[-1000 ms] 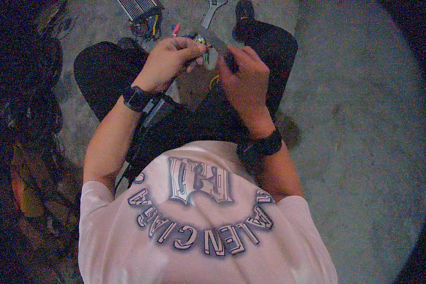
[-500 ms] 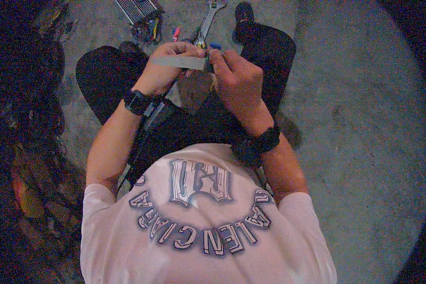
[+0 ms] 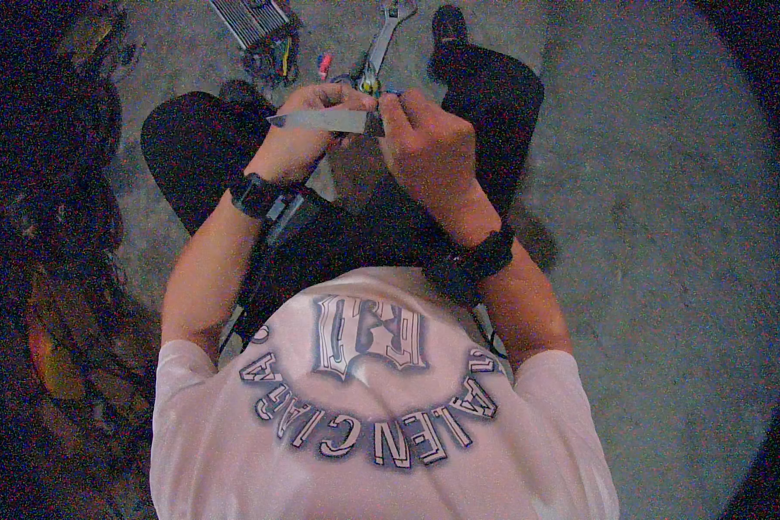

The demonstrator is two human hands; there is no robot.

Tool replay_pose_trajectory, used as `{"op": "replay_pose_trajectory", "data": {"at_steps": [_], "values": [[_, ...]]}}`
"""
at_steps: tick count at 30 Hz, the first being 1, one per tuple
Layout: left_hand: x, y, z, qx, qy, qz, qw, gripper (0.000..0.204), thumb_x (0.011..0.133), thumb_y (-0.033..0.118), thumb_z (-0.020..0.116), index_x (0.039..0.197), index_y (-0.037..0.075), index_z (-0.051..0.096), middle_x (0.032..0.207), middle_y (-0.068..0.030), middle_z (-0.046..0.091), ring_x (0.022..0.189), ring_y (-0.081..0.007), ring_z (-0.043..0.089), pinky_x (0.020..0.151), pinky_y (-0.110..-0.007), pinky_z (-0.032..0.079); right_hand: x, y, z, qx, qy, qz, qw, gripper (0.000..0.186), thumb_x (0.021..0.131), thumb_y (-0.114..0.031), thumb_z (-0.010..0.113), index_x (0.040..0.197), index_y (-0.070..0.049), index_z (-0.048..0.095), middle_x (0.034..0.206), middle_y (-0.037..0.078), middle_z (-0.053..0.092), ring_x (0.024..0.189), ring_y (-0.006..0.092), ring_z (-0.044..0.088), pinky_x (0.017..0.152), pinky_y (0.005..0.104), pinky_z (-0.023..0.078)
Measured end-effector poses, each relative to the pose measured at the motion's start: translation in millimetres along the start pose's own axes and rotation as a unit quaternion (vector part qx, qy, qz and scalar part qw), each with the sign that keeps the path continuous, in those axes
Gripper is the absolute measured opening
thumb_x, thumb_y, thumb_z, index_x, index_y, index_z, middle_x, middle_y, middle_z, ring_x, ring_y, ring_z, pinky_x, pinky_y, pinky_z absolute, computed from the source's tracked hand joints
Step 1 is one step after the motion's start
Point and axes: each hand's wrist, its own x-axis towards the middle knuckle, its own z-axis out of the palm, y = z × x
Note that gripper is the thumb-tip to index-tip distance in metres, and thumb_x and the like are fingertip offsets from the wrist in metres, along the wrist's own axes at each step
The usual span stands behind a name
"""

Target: Connecting and securing electrical wires using pliers and tape.

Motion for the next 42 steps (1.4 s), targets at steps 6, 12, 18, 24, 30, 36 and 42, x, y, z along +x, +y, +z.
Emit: {"op": "replay_pose_trajectory", "data": {"at_steps": [6,12,18,24,30,36,42], "values": [[-4,5,-1,0.034,0.004,0.002,0.999,0.015,0.093,0.016,0.063,0.097,0.003,0.07,0.078,0.0006,0.065,0.061,-0.0069,0.055,0.054,-0.021,0.041,0,-15,1,0.0,-0.011,0.086,0.996,0.038,0.065,-0.011,0.079,0.099,-0.007,0.064,0.085,0.009,0.062,0.069,0.0289,0.065,0.057,0.0363,0.053],[-4,15,-1,0.029,0.001,-0.039,0.999,0.017,0.093,0.019,0.064,0.096,0.004,0.069,0.079,-0.0001,0.065,0.061,-0.0067,0.054,0.055,-0.021,0.041,-5,-27,-4,0.134,0.06,0.246,0.958,0.018,0.076,-0.012,0.074,0.091,-0.005,0.069,0.085,0.012,0.069,0.07,0.0278,0.068,0.062,0.0344,0.053],[-7,17,-4,0.013,0.014,-0.029,0.999,0.017,0.093,0.02,0.064,0.097,0.004,0.069,0.08,0.0005,0.065,0.061,-0.0057,0.054,0.055,-0.02,0.04,-5,-49,1,0.401,0.079,0.471,0.782,0.015,0.086,-0.013,0.069,0.089,0.001,0.071,0.081,0.009,0.073,0.072,0.0106,0.066,0.064,0.0266,0.05],[-8,19,-9,0.04,0.011,-0.037,0.998,0.017,0.094,0.02,0.063,0.099,0.005,0.068,0.08,0.0017,0.065,0.061,-0.0046,0.053,0.053,-0.019,0.04,7,-51,3,0.366,0.073,0.494,0.785,0.018,0.087,-0.014,0.068,0.092,0.003,0.071,0.08,0.008,0.073,0.068,0.0097,0.065,0.061,0.0267,0.049],[-10,21,-12,0.059,0.023,-0.027,0.998,0.017,0.095,0.019,0.062,0.099,0.005,0.069,0.078,0.0026,0.064,0.061,-0.0041,0.053,0.053,-0.019,0.039,14,-54,8,0.305,0.05,0.47,0.827,0.019,0.087,-0.016,0.069,0.09,0.002,0.072,0.08,0.014,0.072,0.064,0.0154,0.067,0.06,0.0303,0.05],[-11,22,-15,0.089,0.03,-0.018,0.995,0.017,0.094,0.02,0.063,0.098,0.005,0.069,0.075,0.0032,0.063,0.06,-0.0041,0.053,0.052,-0.02,0.039,16,-53,12,0.249,0.055,0.408,0.877,0.016,0.084,-0.015,0.07,0.088,0.001,0.072,0.081,0.018,0.071,0.07,0.0284,0.07,0.063,0.036,0.052],[-13,23,-16,0.089,0.035,-0.017,0.995,0.017,0.094,0.021,0.063,0.095,0.005,0.069,0.074,0.0035,0.062,0.059,-0.0042,0.052,0.051,-0.02,0.038,18,-52,10,0.164,0.06,0.327,0.929,0.016,0.081,-0.014,0.071,0.088,0.0,0.071,0.08,0.019,0.07,0.073,0.0316,0.07,0.065,0.0383,0.053]]}}
